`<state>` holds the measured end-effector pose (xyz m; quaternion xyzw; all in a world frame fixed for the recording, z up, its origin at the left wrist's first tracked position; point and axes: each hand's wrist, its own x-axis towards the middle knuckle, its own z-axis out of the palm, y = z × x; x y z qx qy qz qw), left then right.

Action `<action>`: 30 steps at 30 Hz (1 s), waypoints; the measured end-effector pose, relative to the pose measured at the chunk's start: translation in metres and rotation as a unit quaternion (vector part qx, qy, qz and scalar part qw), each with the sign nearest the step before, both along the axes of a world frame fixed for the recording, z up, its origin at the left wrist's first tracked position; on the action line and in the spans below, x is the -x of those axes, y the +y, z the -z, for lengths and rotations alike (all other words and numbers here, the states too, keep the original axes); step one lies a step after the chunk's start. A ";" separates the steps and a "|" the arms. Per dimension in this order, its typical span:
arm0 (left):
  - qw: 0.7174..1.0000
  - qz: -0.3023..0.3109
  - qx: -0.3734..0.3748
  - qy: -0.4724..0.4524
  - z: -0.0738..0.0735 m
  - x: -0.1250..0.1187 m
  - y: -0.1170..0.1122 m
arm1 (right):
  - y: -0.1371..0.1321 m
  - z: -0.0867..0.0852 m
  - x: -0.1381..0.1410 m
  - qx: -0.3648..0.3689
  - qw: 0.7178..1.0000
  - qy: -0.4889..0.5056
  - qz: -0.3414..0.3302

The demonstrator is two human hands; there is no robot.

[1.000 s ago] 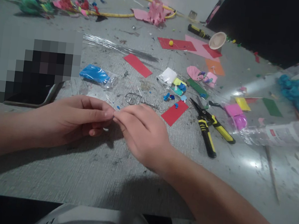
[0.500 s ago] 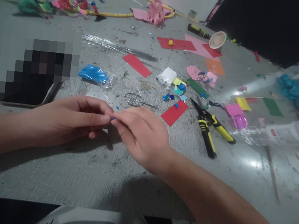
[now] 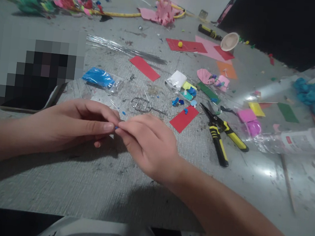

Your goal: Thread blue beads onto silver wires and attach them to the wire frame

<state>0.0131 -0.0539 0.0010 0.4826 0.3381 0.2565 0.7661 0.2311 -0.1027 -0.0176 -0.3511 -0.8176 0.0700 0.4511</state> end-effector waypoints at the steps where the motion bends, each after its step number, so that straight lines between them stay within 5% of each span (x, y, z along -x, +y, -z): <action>1: 1.000 0.000 -0.004 0.000 0.000 0.000 0.000 | 0.000 0.000 0.000 -0.002 1.000 0.004 -0.001; 13: 0.994 0.035 -0.090 0.054 -0.008 0.004 0.003 | -0.001 0.003 0.000 -0.024 1.000 0.017 -0.003; 25: 0.996 0.062 -0.058 0.029 -0.007 0.003 0.001 | -0.003 0.001 -0.002 -0.047 0.999 0.002 0.011; 30: 0.964 0.096 -0.228 0.096 -0.005 0.008 0.011 | -0.001 0.006 -0.002 -0.039 0.998 0.020 0.053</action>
